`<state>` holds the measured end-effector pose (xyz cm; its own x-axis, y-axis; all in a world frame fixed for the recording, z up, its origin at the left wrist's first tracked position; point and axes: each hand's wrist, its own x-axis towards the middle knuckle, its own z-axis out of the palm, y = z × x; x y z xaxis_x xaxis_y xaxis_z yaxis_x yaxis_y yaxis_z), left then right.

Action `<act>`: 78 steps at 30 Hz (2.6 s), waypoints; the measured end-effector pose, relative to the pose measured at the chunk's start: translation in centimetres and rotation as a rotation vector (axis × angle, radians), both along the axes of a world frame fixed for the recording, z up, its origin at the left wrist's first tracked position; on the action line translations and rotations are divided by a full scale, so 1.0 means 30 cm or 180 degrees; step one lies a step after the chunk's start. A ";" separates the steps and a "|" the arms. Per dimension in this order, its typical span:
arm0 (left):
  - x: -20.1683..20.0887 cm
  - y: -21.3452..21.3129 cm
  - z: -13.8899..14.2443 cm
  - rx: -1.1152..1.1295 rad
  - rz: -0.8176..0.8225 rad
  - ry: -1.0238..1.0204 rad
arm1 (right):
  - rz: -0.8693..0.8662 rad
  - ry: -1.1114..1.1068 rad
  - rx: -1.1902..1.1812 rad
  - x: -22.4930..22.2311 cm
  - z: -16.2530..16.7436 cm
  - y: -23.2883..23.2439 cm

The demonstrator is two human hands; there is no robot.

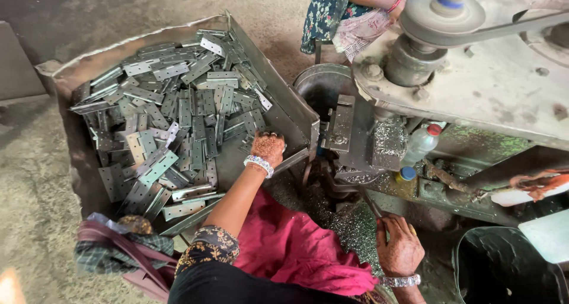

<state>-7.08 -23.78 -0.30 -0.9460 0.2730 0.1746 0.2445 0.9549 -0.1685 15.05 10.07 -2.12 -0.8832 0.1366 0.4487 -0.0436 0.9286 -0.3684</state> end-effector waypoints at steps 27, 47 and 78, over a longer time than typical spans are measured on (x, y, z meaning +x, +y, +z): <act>0.049 0.038 -0.010 0.0303 0.0722 0.0112 | 0.0045 -0.0018 -0.0065 0.040 -0.023 0.020; 0.369 0.358 -0.084 0.5215 -0.0343 -0.0110 | 0.0658 -0.0719 -0.0088 -0.107 0.046 -0.064; 0.360 0.506 -0.358 0.5691 0.0267 -0.1530 | 0.1858 -0.1060 -0.6543 -0.175 -0.267 0.052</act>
<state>3.72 -8.60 -11.04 -0.9951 0.0446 -0.0879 -0.0918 -0.0929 0.9914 9.81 11.62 -10.13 -0.9865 -0.1454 -0.0758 0.1610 -0.7703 -0.6170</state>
